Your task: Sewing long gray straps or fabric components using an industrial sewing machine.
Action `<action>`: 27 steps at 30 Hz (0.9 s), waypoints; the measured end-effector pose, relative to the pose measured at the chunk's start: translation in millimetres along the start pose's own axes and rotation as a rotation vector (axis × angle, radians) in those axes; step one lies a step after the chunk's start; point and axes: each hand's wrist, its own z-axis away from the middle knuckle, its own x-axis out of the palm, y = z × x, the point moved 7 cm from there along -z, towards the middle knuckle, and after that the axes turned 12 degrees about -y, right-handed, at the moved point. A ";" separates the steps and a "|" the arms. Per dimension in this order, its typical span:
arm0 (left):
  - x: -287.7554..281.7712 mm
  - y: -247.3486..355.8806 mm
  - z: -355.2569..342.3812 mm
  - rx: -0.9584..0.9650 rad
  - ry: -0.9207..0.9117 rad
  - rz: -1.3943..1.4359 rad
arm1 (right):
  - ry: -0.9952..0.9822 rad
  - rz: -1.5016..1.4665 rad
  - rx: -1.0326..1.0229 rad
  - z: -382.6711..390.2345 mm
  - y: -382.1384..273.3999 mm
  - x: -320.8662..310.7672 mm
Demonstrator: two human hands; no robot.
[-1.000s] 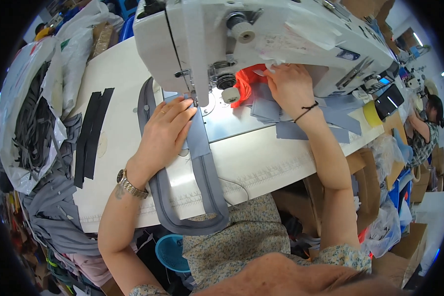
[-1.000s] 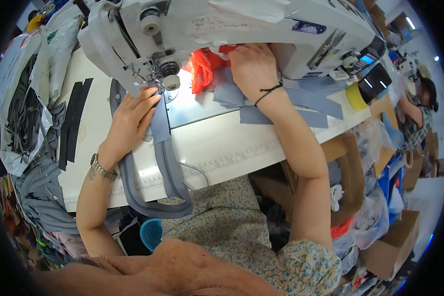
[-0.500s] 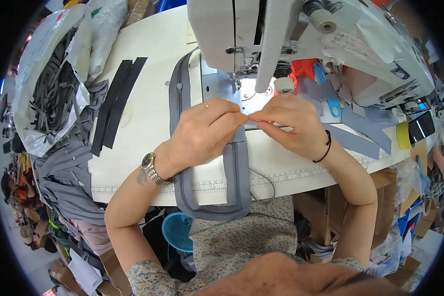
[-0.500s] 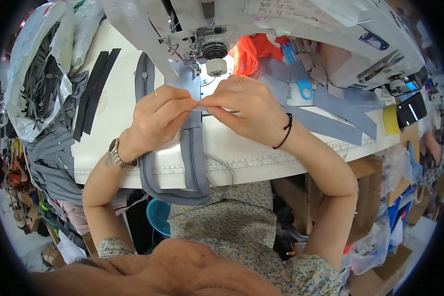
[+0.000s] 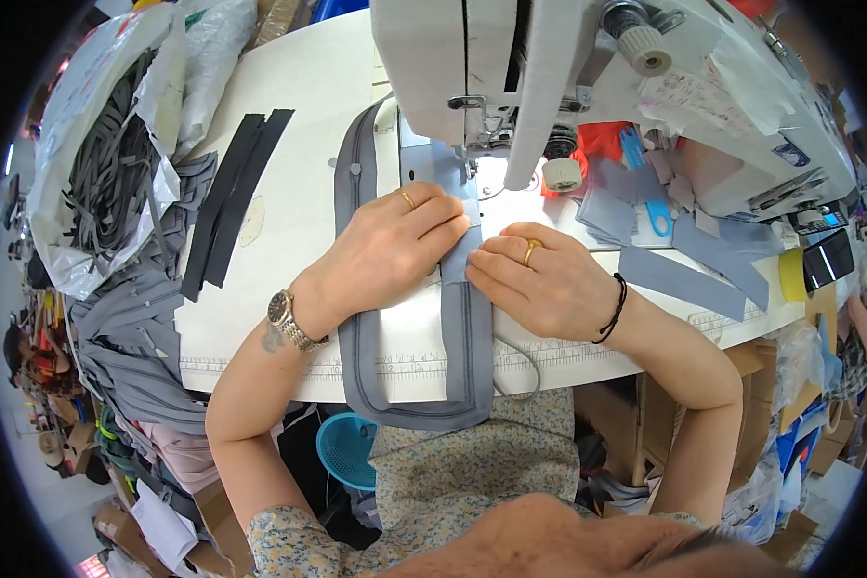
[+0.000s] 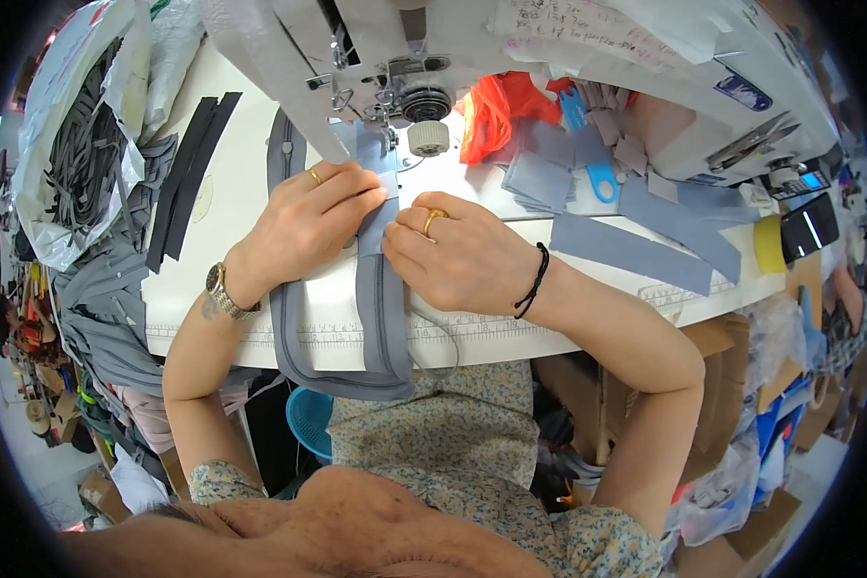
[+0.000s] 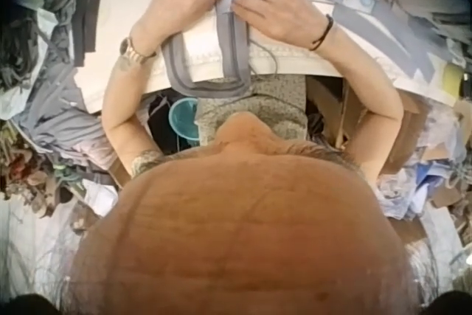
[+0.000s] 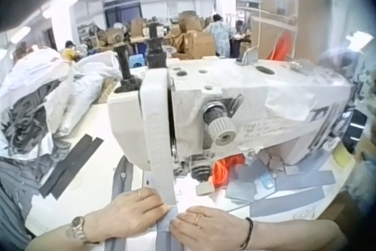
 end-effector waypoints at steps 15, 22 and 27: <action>-6.3 -2.6 -2.6 0.039 0.026 0.029 | 0.053 0.005 0.049 -2.2 3.9 -3.5; -7.0 -2.8 1.5 0.012 -0.057 0.106 | 0.023 0.077 -0.048 -0.5 -9.9 -5.6; -0.9 -8.7 0.2 -0.029 -0.043 0.022 | 0.008 0.045 0.011 2.1 -2.0 -3.9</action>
